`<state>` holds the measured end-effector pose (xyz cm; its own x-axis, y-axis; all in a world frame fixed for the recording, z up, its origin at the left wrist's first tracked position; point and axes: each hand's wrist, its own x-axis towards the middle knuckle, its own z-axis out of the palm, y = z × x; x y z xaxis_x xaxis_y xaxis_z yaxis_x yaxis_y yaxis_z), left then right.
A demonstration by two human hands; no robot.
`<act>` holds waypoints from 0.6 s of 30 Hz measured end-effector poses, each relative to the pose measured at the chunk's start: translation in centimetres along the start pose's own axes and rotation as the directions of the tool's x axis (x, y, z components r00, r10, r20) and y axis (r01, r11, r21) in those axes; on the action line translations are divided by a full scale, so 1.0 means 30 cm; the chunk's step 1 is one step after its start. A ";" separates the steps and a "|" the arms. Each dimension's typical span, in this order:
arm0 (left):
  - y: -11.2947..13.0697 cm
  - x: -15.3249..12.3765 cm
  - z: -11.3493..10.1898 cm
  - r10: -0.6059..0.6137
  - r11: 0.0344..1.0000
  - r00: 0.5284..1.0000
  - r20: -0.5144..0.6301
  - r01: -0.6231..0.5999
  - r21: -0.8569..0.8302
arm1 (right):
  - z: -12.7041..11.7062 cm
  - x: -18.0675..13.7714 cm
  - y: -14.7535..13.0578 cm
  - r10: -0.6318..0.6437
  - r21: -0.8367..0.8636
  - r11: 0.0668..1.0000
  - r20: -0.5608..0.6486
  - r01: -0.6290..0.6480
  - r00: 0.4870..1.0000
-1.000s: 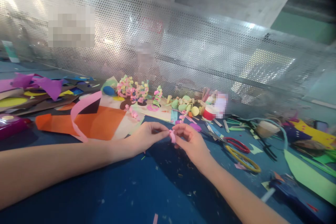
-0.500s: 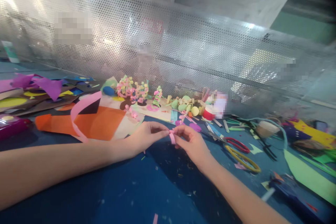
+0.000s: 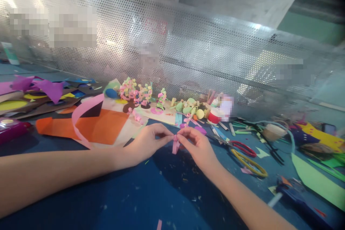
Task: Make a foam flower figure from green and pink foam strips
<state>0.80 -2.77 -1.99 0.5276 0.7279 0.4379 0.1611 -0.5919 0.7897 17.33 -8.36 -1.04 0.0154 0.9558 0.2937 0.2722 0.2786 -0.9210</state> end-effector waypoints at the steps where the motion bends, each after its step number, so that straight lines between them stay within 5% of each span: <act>1: 0.002 0.000 -0.001 -0.001 1.000 1.000 0.001 0.001 0.005 | 0.001 -0.001 -0.001 0.001 -0.003 1.000 -0.004 -0.001 1.000; 11: 0.009 -0.002 -0.004 -0.053 0.999 0.999 0.014 0.053 0.013 | -0.004 -0.005 -0.015 -0.057 -0.091 0.994 0.018 0.058 0.998; 18: 0.011 -0.001 -0.006 -0.131 0.989 0.990 0.053 0.134 -0.063 | 0.005 0.003 -0.010 0.005 0.043 0.999 0.056 -0.007 0.998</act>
<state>0.68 -2.93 -1.65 0.5452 0.7798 0.3079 0.1771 -0.4661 0.8668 17.10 -8.35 -0.79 -0.0366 0.9609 0.2744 0.2305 0.2753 -0.9333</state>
